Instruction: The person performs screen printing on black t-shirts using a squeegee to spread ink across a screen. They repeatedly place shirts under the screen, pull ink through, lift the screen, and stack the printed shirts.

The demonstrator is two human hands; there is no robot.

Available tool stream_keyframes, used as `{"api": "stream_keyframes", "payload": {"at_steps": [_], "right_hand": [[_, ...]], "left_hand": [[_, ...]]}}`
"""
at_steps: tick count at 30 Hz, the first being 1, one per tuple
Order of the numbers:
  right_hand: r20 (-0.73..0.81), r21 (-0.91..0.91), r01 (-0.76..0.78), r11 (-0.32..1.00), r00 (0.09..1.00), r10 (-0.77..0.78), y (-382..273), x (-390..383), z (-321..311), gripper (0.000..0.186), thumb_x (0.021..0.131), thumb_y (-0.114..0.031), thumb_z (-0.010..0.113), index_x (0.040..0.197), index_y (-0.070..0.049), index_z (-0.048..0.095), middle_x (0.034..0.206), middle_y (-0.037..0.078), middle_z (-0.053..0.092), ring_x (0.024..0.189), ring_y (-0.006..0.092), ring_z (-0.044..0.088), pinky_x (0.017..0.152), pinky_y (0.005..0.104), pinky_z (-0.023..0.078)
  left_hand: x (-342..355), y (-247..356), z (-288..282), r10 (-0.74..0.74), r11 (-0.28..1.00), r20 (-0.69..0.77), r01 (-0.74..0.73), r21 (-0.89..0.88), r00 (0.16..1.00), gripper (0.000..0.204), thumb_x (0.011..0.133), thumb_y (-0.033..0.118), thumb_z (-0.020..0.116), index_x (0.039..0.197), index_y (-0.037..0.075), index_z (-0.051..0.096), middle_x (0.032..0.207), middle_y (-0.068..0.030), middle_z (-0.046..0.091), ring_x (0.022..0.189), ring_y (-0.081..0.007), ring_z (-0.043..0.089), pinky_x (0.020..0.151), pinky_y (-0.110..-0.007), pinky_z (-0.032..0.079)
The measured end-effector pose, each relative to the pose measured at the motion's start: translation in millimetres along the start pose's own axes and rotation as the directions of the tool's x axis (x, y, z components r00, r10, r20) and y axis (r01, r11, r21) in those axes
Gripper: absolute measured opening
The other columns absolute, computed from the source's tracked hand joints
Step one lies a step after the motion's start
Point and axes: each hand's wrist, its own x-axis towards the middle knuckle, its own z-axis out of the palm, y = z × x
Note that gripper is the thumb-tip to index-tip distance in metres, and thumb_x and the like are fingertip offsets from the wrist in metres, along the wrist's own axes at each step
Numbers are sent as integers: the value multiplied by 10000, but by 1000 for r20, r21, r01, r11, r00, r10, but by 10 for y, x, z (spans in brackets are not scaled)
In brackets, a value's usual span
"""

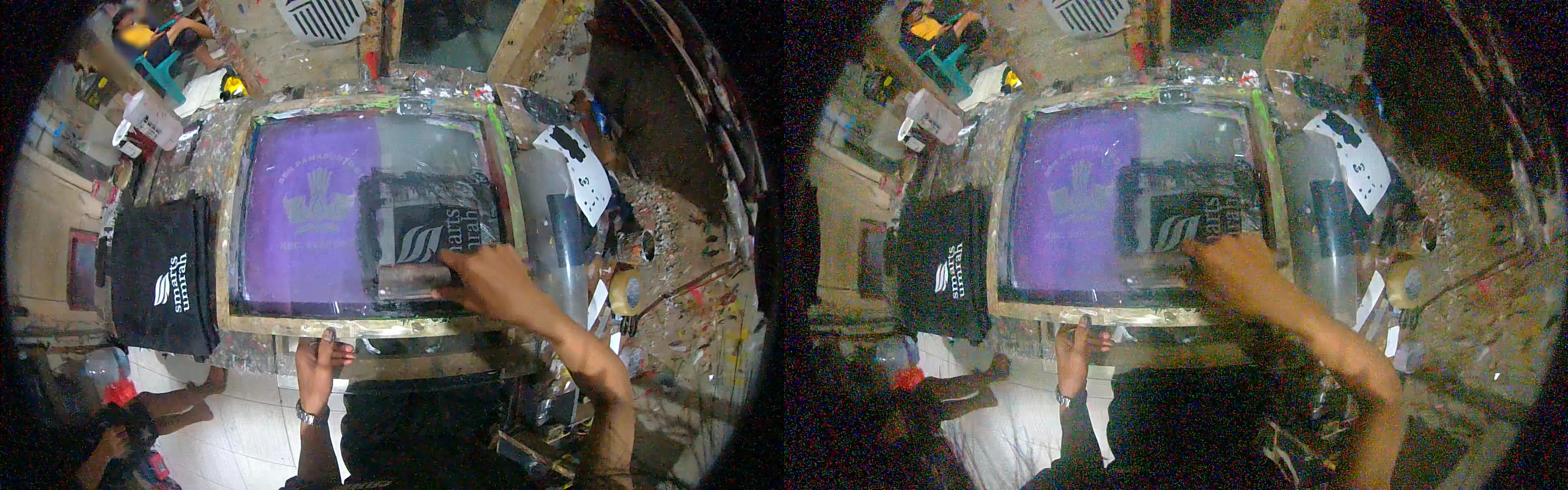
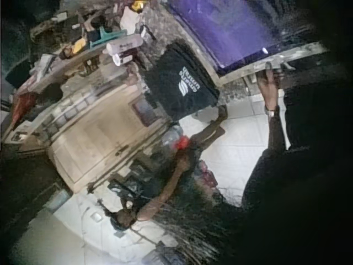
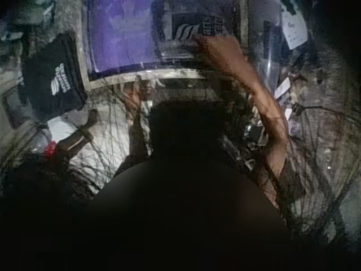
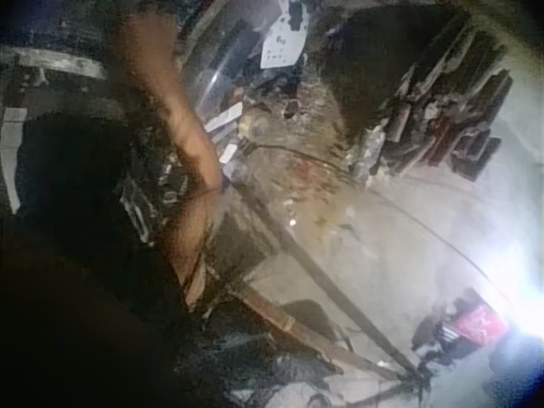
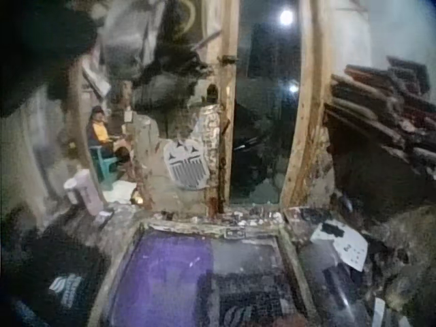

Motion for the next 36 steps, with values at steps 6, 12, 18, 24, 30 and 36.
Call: {"api": "stream_keyframes", "payload": {"at_steps": [6, 12, 18, 24, 30, 36], "right_hand": [[-448, -307, 102, 946, 862, -238, -78, -535, 956, 312, 841, -270, 718, 1120, -152, 640, 1087, 41, 720, 952, 206, 706, 1057, 555, 395], [-503, -388, -27, 921, 844, -187, 509, 387, 733, 336, 853, -295, 712, 1152, -159, 638, 1054, 93, 736, 962, 265, 719, 951, 551, 471], [-391, -196, -41, 980, 920, -40, 775, 1273, -111, 456, 878, -524, 733, 1047, -110, 643, 728, 148, 702, 722, 394, 713, 639, 510, 537], [-354, -236, -99, 967, 935, 10, 625, 870, 402, 532, 832, -588, 755, 897, -84, 597, 690, 122, 688, 648, 343, 707, 554, 469, 528], [-198, -101, -11, 995, 980, -9, 113, 88, 496, 455, 846, -432, 743, 1094, -77, 605, 812, 113, 709, 678, 312, 704, 586, 427, 539], [-285, -179, 10, 984, 956, -61, -143, -375, 734, 479, 766, -425, 798, 1046, -90, 601, 879, 58, 682, 812, 239, 719, 721, 393, 539]], "left_hand": [[25, -58, 45, 30, 996, 53, -25, -84, 998, 460, 1040, 350, 627, 1135, -79, 489, 868, -217, 712, 715, -264, 739, 633, -352, 618], [34, 3, 37, 22, 998, 56, -18, -67, 998, 448, 1041, 378, 618, 1089, -57, 523, 852, -206, 727, 704, -265, 740, 625, -357, 614], [53, -41, -35, 20, 997, 79, -14, -74, 997, 462, 1042, 360, 620, 1203, -42, 458, 881, -221, 726, 747, -279, 749, 659, -373, 626], [-19, 17, -3, -37, 998, 20, 38, -55, 999, 467, 1041, 326, 626, 1229, -61, 447, 901, -239, 727, 756, -275, 755, 658, -360, 627], [-86, -5, 17, -80, 996, -106, 74, -57, 991, 451, 1031, 345, 644, 1179, -55, 499, 877, -219, 741, 725, -257, 749, 645, -344, 612], [-21, 36, 44, 34, 996, -69, -39, -81, 997, 469, 1046, 413, 602, 1067, -54, 570, 877, -197, 739, 737, -252, 741, 675, -342, 604]]}}
